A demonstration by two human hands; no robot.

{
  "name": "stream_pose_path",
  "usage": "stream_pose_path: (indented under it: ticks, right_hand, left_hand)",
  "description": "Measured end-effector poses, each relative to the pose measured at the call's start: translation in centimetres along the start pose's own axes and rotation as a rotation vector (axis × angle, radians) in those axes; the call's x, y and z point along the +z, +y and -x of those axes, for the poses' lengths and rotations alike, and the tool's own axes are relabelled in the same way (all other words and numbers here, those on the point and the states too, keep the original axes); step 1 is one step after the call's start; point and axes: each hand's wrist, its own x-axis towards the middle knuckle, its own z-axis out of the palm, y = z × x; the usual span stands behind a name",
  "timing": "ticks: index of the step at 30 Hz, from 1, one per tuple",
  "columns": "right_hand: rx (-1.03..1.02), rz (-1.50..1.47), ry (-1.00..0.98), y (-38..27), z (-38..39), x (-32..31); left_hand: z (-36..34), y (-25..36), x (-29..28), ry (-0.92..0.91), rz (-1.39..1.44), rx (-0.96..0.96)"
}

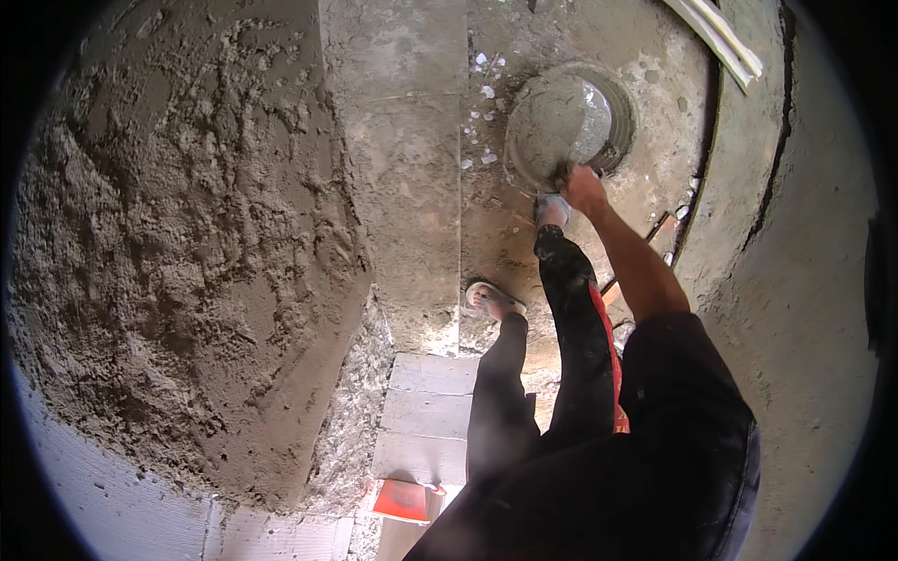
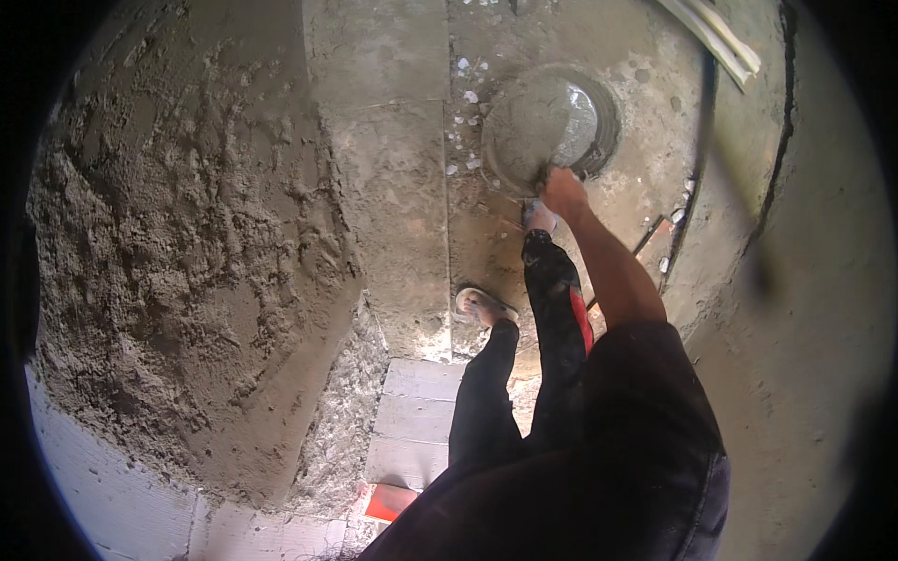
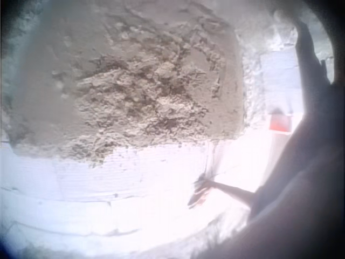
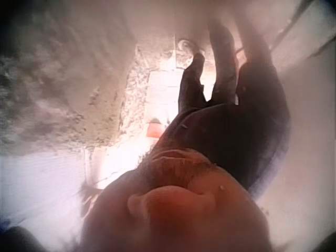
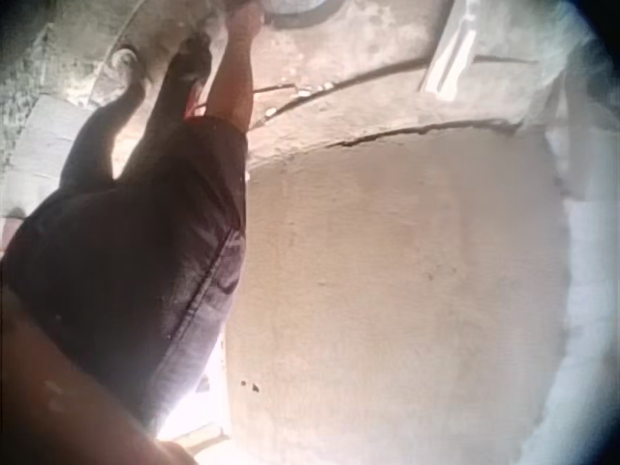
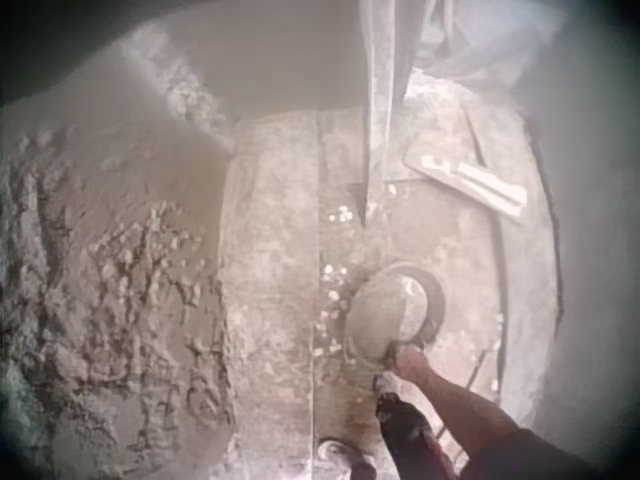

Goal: The person applies wet cement to a concrete block wall using a trowel and then smooths the applied layer using a long metal straightedge.

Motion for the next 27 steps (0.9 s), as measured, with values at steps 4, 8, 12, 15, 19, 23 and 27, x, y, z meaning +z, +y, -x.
stream_pose_path:
  ticks: [4, 8, 12, 15, 19, 23, 27]
  right_hand:
    - [-0.057, -0.376, 0.174, 1.1, 8.0, -1.7]
    - [0.144, -0.716, -0.084, 1.3, 8.7, -2.7]
    - [-0.603, 0.017, 0.445, 2.4, 5.0, 2.3]
    - [-0.291, -0.834, 0.224, -2.0, 10.1, -4.5]
    - [0.263, -1.54, 0.347, -6.3, 15.6, -11.3]
    - [0.39, -1.222, 0.869, -8.3, 16.2, -12.3]
    - [0.669, -0.671, 1.212, -13.2, 9.9, -2.8]
  left_hand:
    - [1.0, -1.4, -0.4, 0.018, -0.028, -0.013]
    - [3.0, -2.9, 0.0, 0.058, -0.064, -0.018]
    - [3.8, -4.7, 2.0, 0.139, -0.128, 0.008]
    - [0.5, -1.6, 0.7, 0.121, -0.065, -0.097]
    - [0.3, -1.2, 0.7, 0.068, 0.036, -0.123]
    - [0.9, -1.6, 0.8, 0.09, -0.05, -0.108]
    - [0.4, -0.8, 0.8, 0.125, -0.067, -0.072]
